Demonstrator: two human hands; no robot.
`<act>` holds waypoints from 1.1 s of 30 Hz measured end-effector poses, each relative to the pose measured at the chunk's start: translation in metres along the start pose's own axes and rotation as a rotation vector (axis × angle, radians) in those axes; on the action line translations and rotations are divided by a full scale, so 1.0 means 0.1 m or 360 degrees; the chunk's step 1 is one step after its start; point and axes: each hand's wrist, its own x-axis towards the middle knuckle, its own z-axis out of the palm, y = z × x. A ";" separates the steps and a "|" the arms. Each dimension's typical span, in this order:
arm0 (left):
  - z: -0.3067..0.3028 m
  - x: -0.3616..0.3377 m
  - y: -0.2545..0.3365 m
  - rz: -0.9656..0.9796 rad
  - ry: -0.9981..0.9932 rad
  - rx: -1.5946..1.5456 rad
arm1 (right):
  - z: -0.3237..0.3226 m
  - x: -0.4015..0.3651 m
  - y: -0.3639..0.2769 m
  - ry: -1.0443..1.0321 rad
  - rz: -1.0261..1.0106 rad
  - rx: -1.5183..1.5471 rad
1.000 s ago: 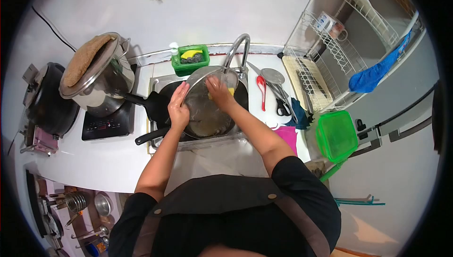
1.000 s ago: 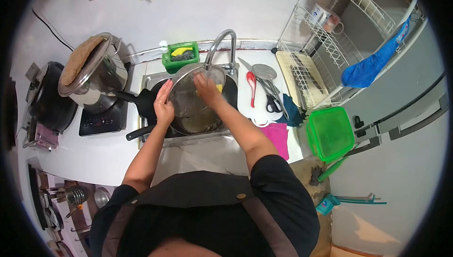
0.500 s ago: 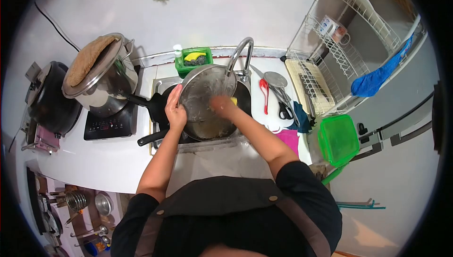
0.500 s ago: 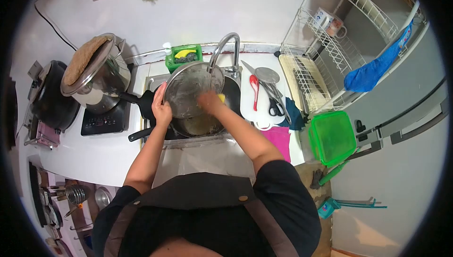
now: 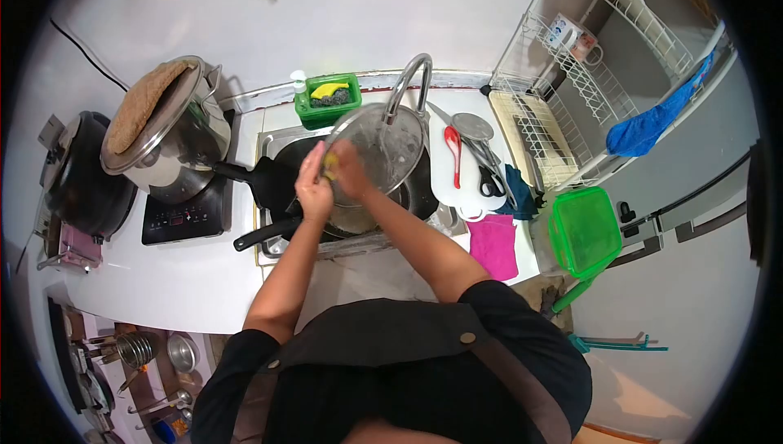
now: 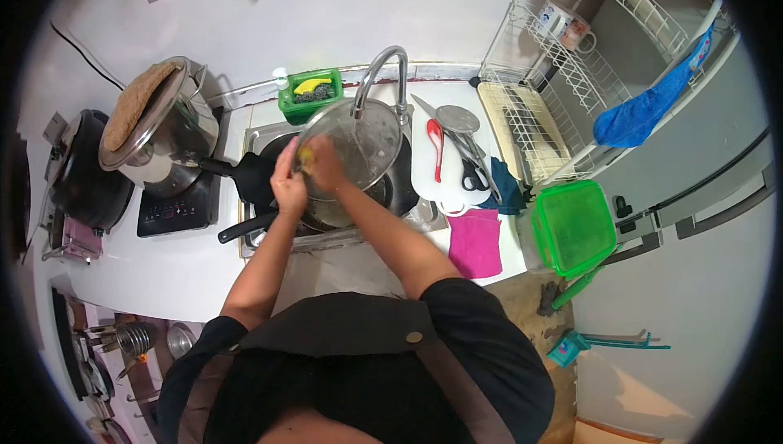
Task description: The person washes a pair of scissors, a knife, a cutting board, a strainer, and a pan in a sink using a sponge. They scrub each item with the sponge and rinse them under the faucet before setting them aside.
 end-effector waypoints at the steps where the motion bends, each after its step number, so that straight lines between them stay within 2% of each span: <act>1: -0.07 0.05 -0.02 -0.0045 0.0061 -0.0141 | -0.10 -0.05 -0.14 -0.0176 -0.0524 0.0211; 2: -0.14 0.08 -0.08 -0.0078 0.0087 -0.0196 | -0.19 -0.11 -0.10 -0.0324 -0.0673 0.0032; 3: -0.19 0.08 -0.14 -0.0110 0.0115 -0.0250 | -0.32 -0.07 0.00 -0.0330 -0.0676 0.0039; 5: -0.29 0.07 -0.13 -0.0054 0.0088 -0.0138 | -0.53 0.05 0.27 -0.1461 -0.0486 -0.0625; 6: -0.32 0.06 -0.13 -0.0013 0.0070 -0.0053 | -0.58 0.05 0.29 -0.1461 -0.0485 -0.0626; 8: -0.31 0.08 -0.13 0.0029 0.0067 0.0022 | -0.77 0.22 0.05 -0.0610 -0.0599 -0.0637; 12: -0.25 0.00 -0.08 0.0036 0.0053 -0.0020 | -0.76 0.34 -0.24 -0.0417 -0.0465 -0.0880; 14: -0.20 0.02 0.03 0.0092 0.0096 -0.0073 | -0.68 0.24 -0.14 -0.0108 -0.0626 -0.1297; 15: -0.20 0.05 0.06 0.0103 0.0098 -0.0075 | -0.62 0.18 -0.09 -0.0099 -0.0632 -0.1300; 17: -0.19 0.06 0.09 0.0187 0.0078 0.0086 | -0.44 -0.05 0.09 -0.0225 -0.0153 -0.0971; 18: -0.18 0.04 0.07 0.0172 0.0095 0.0101 | -0.34 -0.20 0.18 -0.0230 -0.0158 -0.0967; 20: -0.18 0.00 -0.04 0.0228 0.0116 0.0152 | -0.25 -0.36 0.17 -0.0560 0.0057 -0.0363; 21: -0.20 -0.01 -0.09 0.0286 0.0131 0.0200 | -0.24 -0.41 0.19 -0.0555 0.0060 -0.0360; 23: -0.27 -0.02 -0.18 0.0339 0.0041 0.0249 | -0.46 -0.26 -0.19 -0.1591 0.0402 -0.0352; 24: -0.28 -0.02 -0.20 0.0391 -0.0045 0.0295 | -0.57 -0.14 -0.32 -0.1592 0.0401 -0.0352; 26: -0.28 -0.01 -0.14 0.0267 -0.0008 0.0253 | -0.73 0.13 -0.37 -0.0577 0.0383 -0.0628; 27: -0.28 -0.01 -0.11 0.0146 0.0022 0.0212 | -0.73 0.21 -0.35 -0.0581 0.0390 -0.0629; 29: -0.18 -0.01 -0.11 0.0152 0.0072 0.0145 | -0.67 0.36 -0.30 0.0516 0.0422 -0.0171; 31: -0.03 -0.02 -0.06 -0.0154 0.0067 -0.0202 | -0.45 0.35 -0.34 0.0551 0.0335 -0.0117; 33: 0.00 0.03 -0.05 -0.0090 0.0004 -0.0140 | -0.25 0.24 -0.28 0.0572 0.0236 -0.0054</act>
